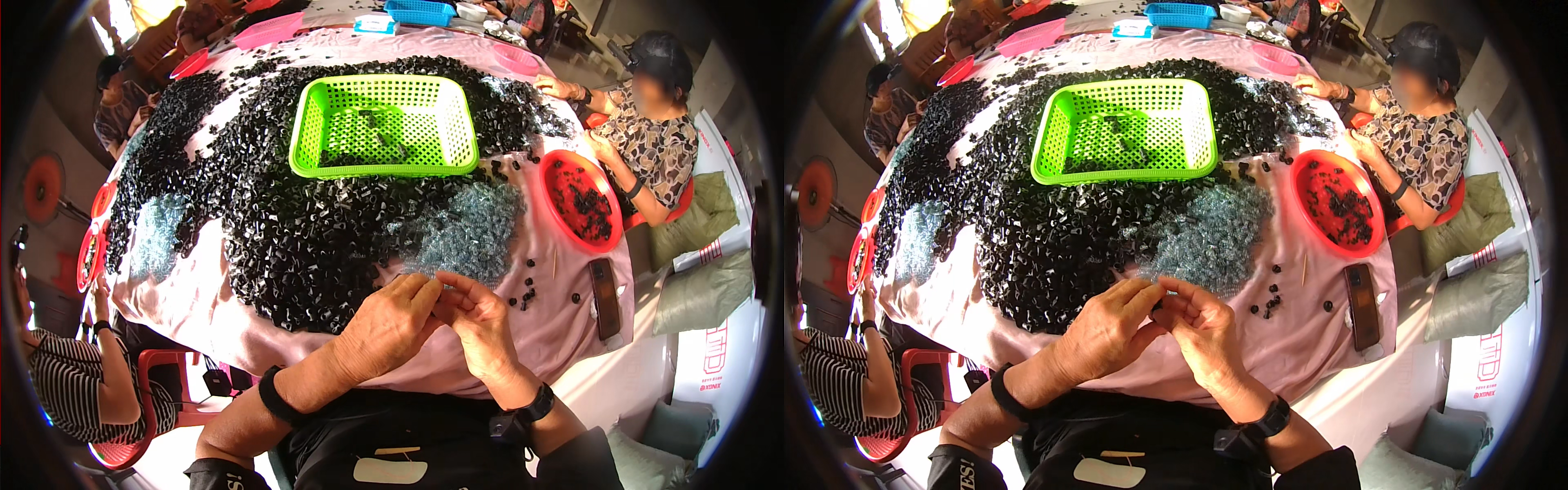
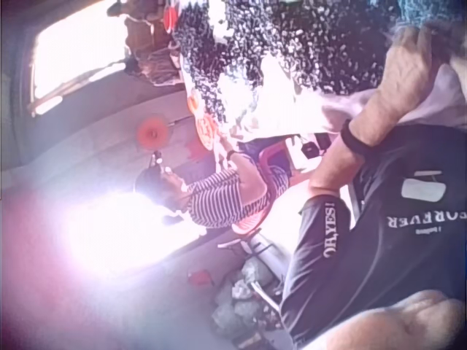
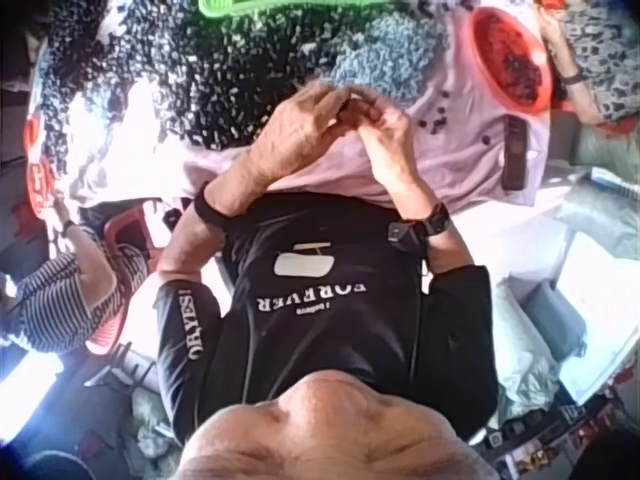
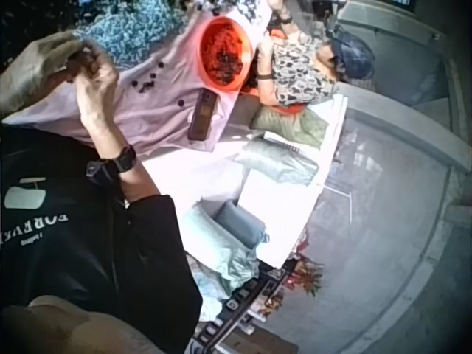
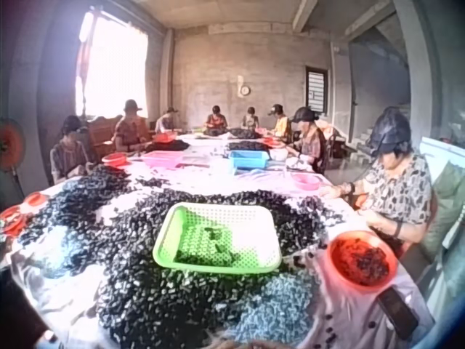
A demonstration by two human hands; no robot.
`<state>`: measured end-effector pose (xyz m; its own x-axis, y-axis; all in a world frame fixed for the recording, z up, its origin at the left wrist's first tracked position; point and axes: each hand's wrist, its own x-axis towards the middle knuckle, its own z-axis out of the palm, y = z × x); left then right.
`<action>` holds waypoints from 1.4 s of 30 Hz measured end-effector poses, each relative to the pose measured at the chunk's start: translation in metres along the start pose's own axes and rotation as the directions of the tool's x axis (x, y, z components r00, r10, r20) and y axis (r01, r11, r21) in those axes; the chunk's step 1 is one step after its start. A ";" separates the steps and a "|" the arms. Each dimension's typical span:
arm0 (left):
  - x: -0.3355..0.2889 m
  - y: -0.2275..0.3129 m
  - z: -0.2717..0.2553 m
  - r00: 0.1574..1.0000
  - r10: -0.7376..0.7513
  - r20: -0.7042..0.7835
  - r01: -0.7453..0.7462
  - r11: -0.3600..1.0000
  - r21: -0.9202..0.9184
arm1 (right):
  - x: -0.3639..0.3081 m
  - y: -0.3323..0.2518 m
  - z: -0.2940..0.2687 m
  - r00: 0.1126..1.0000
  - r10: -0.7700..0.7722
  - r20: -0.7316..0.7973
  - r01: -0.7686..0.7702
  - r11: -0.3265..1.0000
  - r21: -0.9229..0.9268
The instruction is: Sorting and assembling small black and blue plastic components on a table.
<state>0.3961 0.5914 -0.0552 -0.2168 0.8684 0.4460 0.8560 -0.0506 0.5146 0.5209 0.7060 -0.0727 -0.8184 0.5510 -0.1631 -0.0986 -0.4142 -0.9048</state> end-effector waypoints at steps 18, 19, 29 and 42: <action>-0.003 0.000 0.004 0.999 0.033 -0.003 -0.033 0.999 0.032 | 0.001 -0.003 -0.003 0.999 0.023 0.024 -0.022 0.998 -0.057; -0.003 0.000 0.005 0.999 0.034 -0.006 -0.034 0.999 0.032 | 0.001 -0.002 -0.003 1.000 0.024 0.013 -0.023 0.998 -0.054; 0.009 0.008 0.014 0.998 -0.012 -0.057 0.013 1.000 0.026 | 0.004 -0.020 -0.007 0.999 0.028 -0.028 -0.028 0.999 -0.014; 0.017 -0.034 -0.002 0.974 -0.151 0.166 0.152 0.988 0.008 | -0.003 -0.011 -0.027 0.980 0.193 -0.048 -0.191 0.980 0.050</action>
<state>0.3628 0.6069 -0.0637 -0.2629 0.9358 0.2349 0.8165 0.0860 0.5709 0.5393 0.7286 -0.0733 -0.7940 0.4947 -0.3533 0.0309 -0.5476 -0.8362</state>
